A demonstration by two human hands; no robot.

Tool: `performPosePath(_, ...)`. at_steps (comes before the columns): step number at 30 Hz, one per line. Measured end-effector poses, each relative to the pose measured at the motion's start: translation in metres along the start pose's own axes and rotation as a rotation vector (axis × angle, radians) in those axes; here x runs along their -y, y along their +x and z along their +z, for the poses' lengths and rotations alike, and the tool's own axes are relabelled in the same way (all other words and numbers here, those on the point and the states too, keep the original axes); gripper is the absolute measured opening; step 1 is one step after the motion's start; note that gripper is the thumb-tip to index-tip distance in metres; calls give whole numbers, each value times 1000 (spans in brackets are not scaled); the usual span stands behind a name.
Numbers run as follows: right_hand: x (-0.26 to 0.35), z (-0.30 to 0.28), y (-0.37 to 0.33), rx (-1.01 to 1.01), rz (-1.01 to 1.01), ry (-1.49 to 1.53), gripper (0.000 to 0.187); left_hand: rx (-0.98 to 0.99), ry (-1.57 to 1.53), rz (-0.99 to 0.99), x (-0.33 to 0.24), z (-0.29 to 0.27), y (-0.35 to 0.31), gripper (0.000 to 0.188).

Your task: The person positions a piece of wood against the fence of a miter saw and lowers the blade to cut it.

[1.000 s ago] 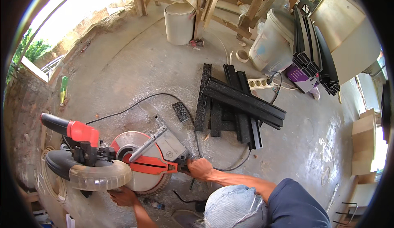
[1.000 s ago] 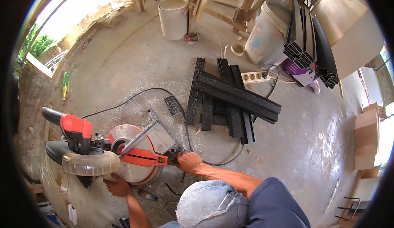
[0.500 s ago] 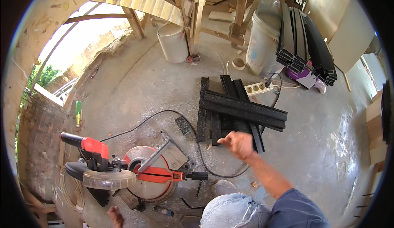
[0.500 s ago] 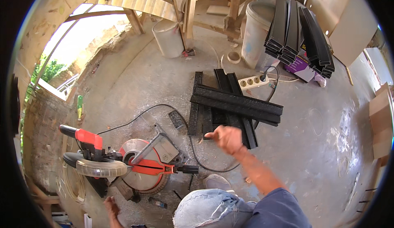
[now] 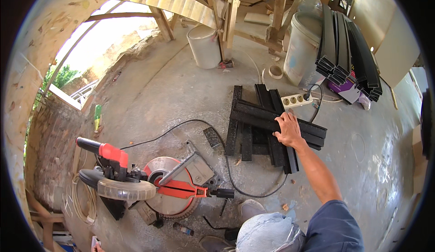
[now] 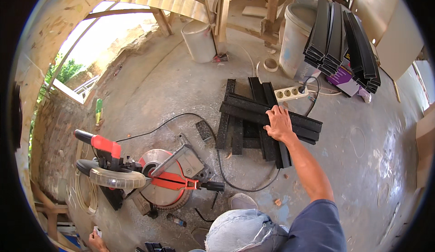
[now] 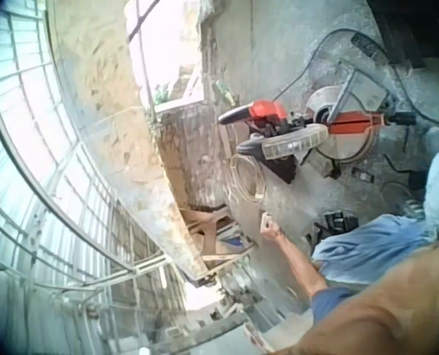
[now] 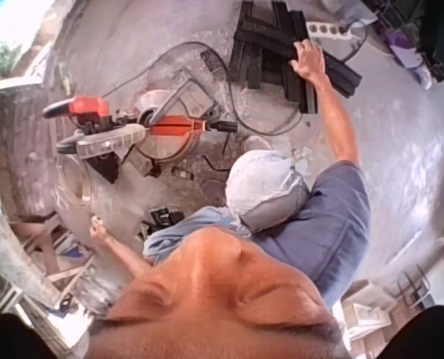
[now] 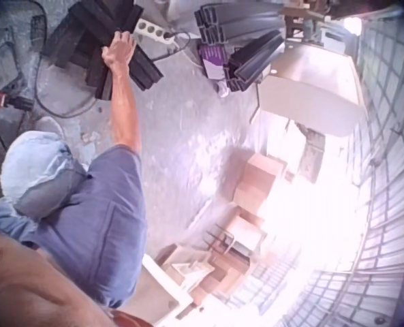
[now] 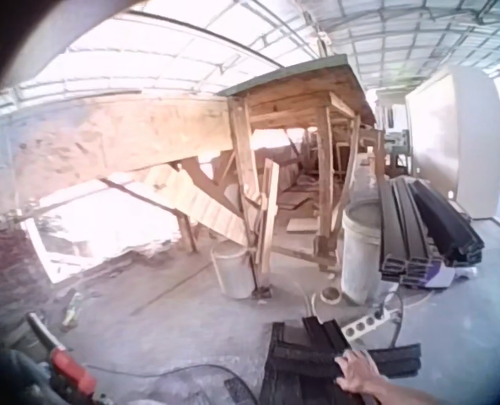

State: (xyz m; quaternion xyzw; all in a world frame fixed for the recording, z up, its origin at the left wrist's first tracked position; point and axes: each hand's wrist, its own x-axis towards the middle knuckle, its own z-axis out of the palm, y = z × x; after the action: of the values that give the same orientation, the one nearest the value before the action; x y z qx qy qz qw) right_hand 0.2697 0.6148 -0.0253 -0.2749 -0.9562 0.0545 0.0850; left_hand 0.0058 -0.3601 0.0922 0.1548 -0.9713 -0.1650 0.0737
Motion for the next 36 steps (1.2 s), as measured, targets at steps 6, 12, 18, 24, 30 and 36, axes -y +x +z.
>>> performPosePath(6, 36, -67, -21, -301, -15, 220, 53, -228, -210, -82, -65, -27, -19, 44)
performPosePath(12, 77, -177, -38, -395, -125, 468, 56, -474, -555, 31, -168, -33, -46, 35)
performPosePath(18, 124, -175, -27, -323, -161, 1110, 50, -551, -748, 801, -355, -48, -133, 41)
performPosePath(24, 163, -124, -21, -274, -278, 1264, 58, 619, -921, 1213, -619, 63, -302, 88)
performPosePath(30, 165, -144, -17, -272, -313, 973, 79, 763, -1247, 925, -676, 85, -330, 51)
performPosePath(36, 171, -137, -24, -881, 310, 1748, 60, 509, -1335, 896, -697, 86, -338, 50)
